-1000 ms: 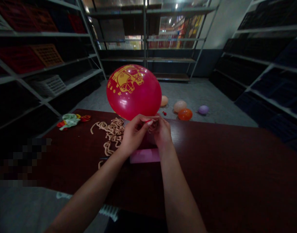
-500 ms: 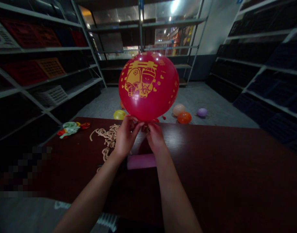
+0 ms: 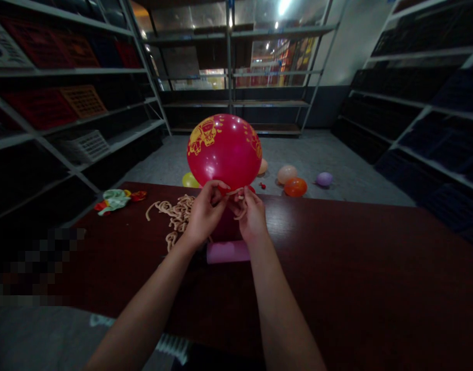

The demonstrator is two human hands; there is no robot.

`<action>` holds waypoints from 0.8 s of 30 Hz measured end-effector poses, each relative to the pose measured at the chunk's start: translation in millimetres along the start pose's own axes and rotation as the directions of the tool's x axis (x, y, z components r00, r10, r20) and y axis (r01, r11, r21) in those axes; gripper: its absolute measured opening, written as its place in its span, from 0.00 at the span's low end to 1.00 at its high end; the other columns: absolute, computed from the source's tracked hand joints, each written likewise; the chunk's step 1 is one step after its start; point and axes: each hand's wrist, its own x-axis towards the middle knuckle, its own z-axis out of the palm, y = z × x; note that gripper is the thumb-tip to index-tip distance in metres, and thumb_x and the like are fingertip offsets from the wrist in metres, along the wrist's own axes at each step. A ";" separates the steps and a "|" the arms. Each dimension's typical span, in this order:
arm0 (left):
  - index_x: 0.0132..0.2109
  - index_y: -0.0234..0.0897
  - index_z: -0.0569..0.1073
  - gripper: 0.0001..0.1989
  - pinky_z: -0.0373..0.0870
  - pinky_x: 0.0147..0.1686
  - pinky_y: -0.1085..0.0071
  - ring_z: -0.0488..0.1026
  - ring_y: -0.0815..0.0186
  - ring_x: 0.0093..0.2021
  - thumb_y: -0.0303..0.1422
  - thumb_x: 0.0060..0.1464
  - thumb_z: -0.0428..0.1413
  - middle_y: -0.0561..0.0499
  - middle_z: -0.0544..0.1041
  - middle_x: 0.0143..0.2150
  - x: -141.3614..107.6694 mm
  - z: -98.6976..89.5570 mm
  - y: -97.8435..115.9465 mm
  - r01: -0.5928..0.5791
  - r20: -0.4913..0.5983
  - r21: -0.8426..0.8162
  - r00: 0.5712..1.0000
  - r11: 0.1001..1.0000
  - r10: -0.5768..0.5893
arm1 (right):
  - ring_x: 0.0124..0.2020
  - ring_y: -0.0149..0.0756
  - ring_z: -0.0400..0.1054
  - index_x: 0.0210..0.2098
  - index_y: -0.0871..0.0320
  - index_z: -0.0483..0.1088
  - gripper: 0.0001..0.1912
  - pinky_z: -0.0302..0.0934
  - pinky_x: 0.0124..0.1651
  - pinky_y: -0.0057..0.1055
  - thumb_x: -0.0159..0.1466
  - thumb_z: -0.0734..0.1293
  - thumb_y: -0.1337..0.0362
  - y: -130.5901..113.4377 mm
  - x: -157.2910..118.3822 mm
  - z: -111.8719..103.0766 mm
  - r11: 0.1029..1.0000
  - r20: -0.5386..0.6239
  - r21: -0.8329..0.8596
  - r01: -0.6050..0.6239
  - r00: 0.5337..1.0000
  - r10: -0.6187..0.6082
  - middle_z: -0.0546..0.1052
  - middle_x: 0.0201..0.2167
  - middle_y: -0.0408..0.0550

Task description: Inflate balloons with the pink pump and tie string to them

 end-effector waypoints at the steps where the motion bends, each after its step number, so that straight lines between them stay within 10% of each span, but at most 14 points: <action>1: 0.51 0.37 0.69 0.15 0.67 0.33 0.75 0.68 0.71 0.30 0.20 0.59 0.53 0.56 0.68 0.30 0.2 -0.5 0.6 -0.040 -0.009 0.034 0.999 0.999 0.040 | 0.30 0.28 0.70 0.27 0.55 0.72 0.16 0.71 0.37 0.27 0.57 0.78 0.53 0.0 -0.3 0.3 1.000 -0.008 0.004 0.001 1.000 -0.001 0.73 0.25 0.37; 7: 0.59 0.35 0.67 0.18 0.75 0.49 0.61 0.74 0.59 0.52 0.22 0.64 0.49 0.38 0.71 0.56 -1.9 -0.6 0.6 -0.075 -0.045 0.398 0.994 0.914 0.101 | 0.29 0.25 0.69 0.26 0.56 0.74 0.19 0.71 0.39 0.26 0.51 0.80 0.49 6.3 -3.0 8.4 0.995 -0.019 -0.030 0.091 0.996 -0.092 0.75 0.26 0.38; 24: 0.47 0.35 0.73 0.07 0.73 0.39 0.71 0.76 0.63 0.40 0.31 0.69 0.51 0.46 0.77 0.41 5.9 -20.5 -9.4 -0.249 0.145 0.729 0.967 0.637 0.212 | 0.33 0.28 0.70 0.26 0.56 0.74 0.18 0.71 0.44 0.31 0.58 0.76 0.49 8.9 -9.0 15.4 0.953 -0.006 -0.192 0.234 0.971 -0.240 0.76 0.30 0.43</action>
